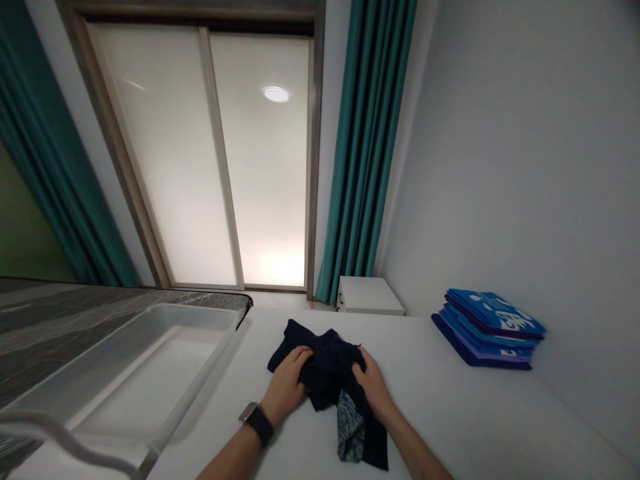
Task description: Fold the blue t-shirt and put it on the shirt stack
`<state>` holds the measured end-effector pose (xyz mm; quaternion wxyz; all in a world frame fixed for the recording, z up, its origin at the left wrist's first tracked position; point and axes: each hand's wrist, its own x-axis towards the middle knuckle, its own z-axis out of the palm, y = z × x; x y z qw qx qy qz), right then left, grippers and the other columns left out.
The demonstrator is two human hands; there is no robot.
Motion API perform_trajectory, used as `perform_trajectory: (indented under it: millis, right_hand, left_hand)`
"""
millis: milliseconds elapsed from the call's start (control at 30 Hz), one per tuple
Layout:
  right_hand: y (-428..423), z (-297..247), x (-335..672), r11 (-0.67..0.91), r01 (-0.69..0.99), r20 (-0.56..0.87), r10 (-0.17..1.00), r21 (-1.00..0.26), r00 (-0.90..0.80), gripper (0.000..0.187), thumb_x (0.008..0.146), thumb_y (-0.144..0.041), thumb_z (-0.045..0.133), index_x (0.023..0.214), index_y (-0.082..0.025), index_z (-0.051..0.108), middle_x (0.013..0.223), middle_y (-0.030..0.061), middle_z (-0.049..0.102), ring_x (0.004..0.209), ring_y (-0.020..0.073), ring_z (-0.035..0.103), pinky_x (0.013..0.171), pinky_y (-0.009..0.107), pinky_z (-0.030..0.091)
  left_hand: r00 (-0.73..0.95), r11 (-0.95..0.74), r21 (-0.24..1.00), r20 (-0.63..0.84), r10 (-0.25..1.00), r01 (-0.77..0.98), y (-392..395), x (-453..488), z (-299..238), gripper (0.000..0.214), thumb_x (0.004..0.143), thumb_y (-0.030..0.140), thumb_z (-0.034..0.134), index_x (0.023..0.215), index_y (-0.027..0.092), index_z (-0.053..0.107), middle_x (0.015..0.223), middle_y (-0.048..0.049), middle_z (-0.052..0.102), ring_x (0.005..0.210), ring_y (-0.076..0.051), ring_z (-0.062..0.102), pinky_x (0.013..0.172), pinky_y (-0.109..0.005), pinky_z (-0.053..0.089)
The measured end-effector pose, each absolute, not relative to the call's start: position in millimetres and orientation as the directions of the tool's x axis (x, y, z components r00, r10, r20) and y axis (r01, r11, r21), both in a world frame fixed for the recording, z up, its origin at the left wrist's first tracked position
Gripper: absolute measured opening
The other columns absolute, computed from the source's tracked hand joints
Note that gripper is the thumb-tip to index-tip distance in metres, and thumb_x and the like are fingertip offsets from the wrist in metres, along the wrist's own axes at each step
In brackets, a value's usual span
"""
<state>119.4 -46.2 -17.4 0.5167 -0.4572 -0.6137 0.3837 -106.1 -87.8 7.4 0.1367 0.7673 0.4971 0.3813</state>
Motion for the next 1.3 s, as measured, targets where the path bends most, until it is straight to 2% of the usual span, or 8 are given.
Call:
perform_trajectory:
  millis: [233, 400, 533, 667, 767, 867, 1067, 1300]
  right_hand:
    - [-48, -6, 130, 0.264, 0.187, 0.279, 0.958, -0.946, 0.058, 0.036, 0.074, -0.033, 0.054, 0.104, -0.020, 0.068, 0.105, 0.0061, 0.070, 0.103, 0.0241, 0.060, 0.096, 0.039, 0.044]
    - [-41, 30, 129, 0.360, 0.212, 0.376, 0.925, -0.909, 0.042, 0.032, 0.078, -0.028, 0.049, 0.101, -0.019, 0.068, 0.106, 0.0061, 0.070, 0.102, 0.0228, 0.061, 0.098, 0.039, 0.042]
    - [-49, 60, 118, 0.468, 0.242, 0.447, 0.884, -0.850, -0.138, 0.036, 0.079, -0.019, 0.044, 0.106, -0.020, 0.066, 0.106, 0.0042, 0.069, 0.101, 0.0205, 0.061, 0.096, 0.036, 0.044]
    - [-74, 67, 105, 0.590, 0.306, 0.458, 0.790, -0.747, -0.407, 0.059, 0.072, -0.005, 0.040, 0.125, -0.025, 0.058, 0.120, 0.0017, 0.064, 0.112, 0.0180, 0.057, 0.102, 0.036, 0.040]
    - [-89, 55, 97, 0.660, 0.348, 0.456, 0.729, -0.666, -0.510, 0.071, 0.068, 0.000, 0.038, 0.132, -0.029, 0.051, 0.129, 0.0004, 0.058, 0.121, 0.0170, 0.049, 0.108, 0.036, 0.035]
    - [-90, 35, 96, 0.646, 0.437, 0.487, 0.761, -0.626, -0.428, 0.072, 0.067, 0.000, 0.041, 0.133, -0.027, 0.048, 0.126, 0.0031, 0.058, 0.119, 0.0196, 0.049, 0.106, 0.039, 0.036]
    - [-79, 12, 111, 0.531, 0.594, 0.489, 0.836, -0.604, -0.250, 0.036, 0.071, -0.006, 0.047, 0.099, -0.023, 0.062, 0.100, 0.0057, 0.062, 0.099, 0.0247, 0.054, 0.092, 0.042, 0.043]
    - [-78, 10, 126, 0.485, 0.666, 0.542, 0.828, -0.566, -0.143, 0.036, 0.073, -0.008, 0.045, 0.099, -0.023, 0.063, 0.097, 0.0055, 0.065, 0.096, 0.0255, 0.055, 0.091, 0.043, 0.038]
  left_hand:
    - [0.127, -0.418, 0.547, 0.490, 0.862, 0.725, -85, -109, 1, 0.060, 0.064, -0.001, 0.040, 0.119, 0.017, 0.060, 0.130, -0.0098, 0.056, 0.120, -0.023, 0.053, 0.108, -0.045, 0.039]
    - [0.348, -0.565, 0.340, 0.522, 0.778, 0.752, -94, -100, 9, 0.071, 0.062, 0.006, 0.047, 0.132, 0.018, 0.052, 0.132, -0.0099, 0.056, 0.130, -0.029, 0.042, 0.116, -0.055, 0.019]
    - [0.455, -0.707, 0.375, 0.568, 0.686, 0.599, -101, -94, 10, 0.083, 0.064, 0.009, 0.046, 0.145, 0.019, 0.033, 0.144, -0.0117, 0.043, 0.134, -0.030, 0.036, 0.113, -0.054, 0.026]
    - [0.312, -0.658, 0.521, 0.602, 0.735, 0.544, -99, -94, 4, 0.079, 0.080, 0.016, 0.044, 0.151, 0.016, 0.008, 0.152, -0.0172, 0.028, 0.134, -0.029, 0.036, 0.108, -0.050, 0.034]
    - [0.289, -0.578, 0.548, 0.525, 0.801, 0.605, -94, -96, 2, 0.066, 0.082, 0.022, 0.049, 0.145, 0.017, 0.029, 0.142, -0.0163, 0.043, 0.126, -0.030, 0.044, 0.106, -0.052, 0.034]
    - [0.264, -0.520, 0.567, 0.473, 0.841, 0.639, -89, -99, 2, 0.033, 0.083, 0.025, 0.049, 0.113, 0.020, 0.060, 0.113, -0.0115, 0.064, 0.107, -0.029, 0.056, 0.100, -0.051, 0.038]
    - [-0.038, -0.356, 0.734, 0.461, 0.887, 0.579, -83, -106, 6, 0.026, 0.090, 0.036, 0.038, 0.085, 0.020, 0.059, 0.084, -0.0062, 0.064, 0.080, -0.023, 0.060, 0.077, -0.037, 0.048]
    - [-0.161, -0.319, 0.777, 0.469, 0.868, 0.542, -80, -121, 13, 0.028, 0.087, 0.036, 0.039, 0.088, 0.020, 0.062, 0.089, -0.0077, 0.069, 0.085, -0.025, 0.063, 0.082, -0.038, 0.049]
